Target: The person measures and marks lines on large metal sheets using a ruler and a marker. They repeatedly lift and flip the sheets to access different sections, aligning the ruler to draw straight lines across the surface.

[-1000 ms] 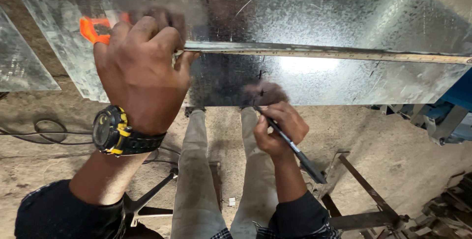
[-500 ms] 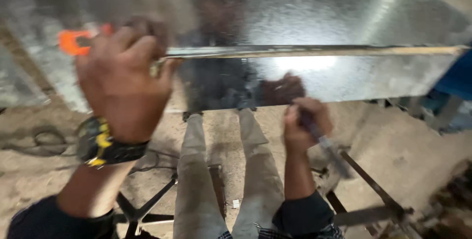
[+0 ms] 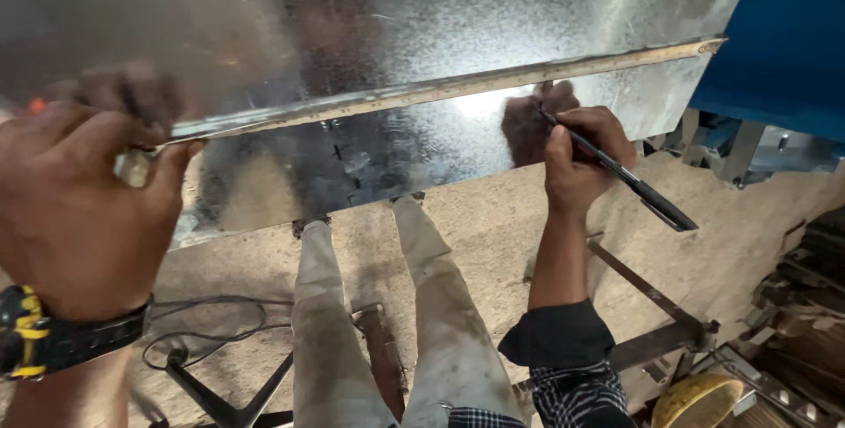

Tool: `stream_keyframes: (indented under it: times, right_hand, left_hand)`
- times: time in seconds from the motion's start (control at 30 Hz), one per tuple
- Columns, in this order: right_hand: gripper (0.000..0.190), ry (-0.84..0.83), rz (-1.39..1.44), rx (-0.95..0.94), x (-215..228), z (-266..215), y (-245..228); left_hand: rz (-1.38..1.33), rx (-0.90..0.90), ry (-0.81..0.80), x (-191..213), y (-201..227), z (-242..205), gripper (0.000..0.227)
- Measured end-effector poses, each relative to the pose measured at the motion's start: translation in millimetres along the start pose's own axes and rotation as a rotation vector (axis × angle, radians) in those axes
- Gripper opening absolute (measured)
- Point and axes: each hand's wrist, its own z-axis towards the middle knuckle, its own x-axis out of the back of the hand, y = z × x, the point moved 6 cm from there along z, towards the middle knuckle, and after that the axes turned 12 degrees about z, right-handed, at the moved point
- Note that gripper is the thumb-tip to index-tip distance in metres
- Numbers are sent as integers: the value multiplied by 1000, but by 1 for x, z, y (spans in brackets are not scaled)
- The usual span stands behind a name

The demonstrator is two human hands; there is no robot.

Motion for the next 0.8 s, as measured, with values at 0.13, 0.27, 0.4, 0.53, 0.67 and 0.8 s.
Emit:
stream_keyframes:
  times: [0.13, 0.27, 0.4, 0.53, 0.67, 0.8]
  right_hand:
    - [10, -78, -48, 61, -6, 0, -9]
    - [11, 128, -5, -80, 10, -12, 1]
    - [10, 108, 214, -112, 19, -28, 5]
    - [10, -38, 223, -101, 16, -38, 4]
    - [12, -116, 95, -8, 13, -35, 2]
    - [12, -49, 68, -63, 16, -36, 6]
  left_hand:
    - [-86, 38, -21, -9, -3, -5, 24]
    - [-184, 44, -37, -15, -5, -6, 25]
    - [-221, 59, -38, -19, -5, -6, 23]
    - [-208, 37, -25, -17, -5, -8, 22]
    - [-150, 11, 9, -13, -3, -6, 22]
    - [-164, 20, -5, -13, -5, -8, 19]
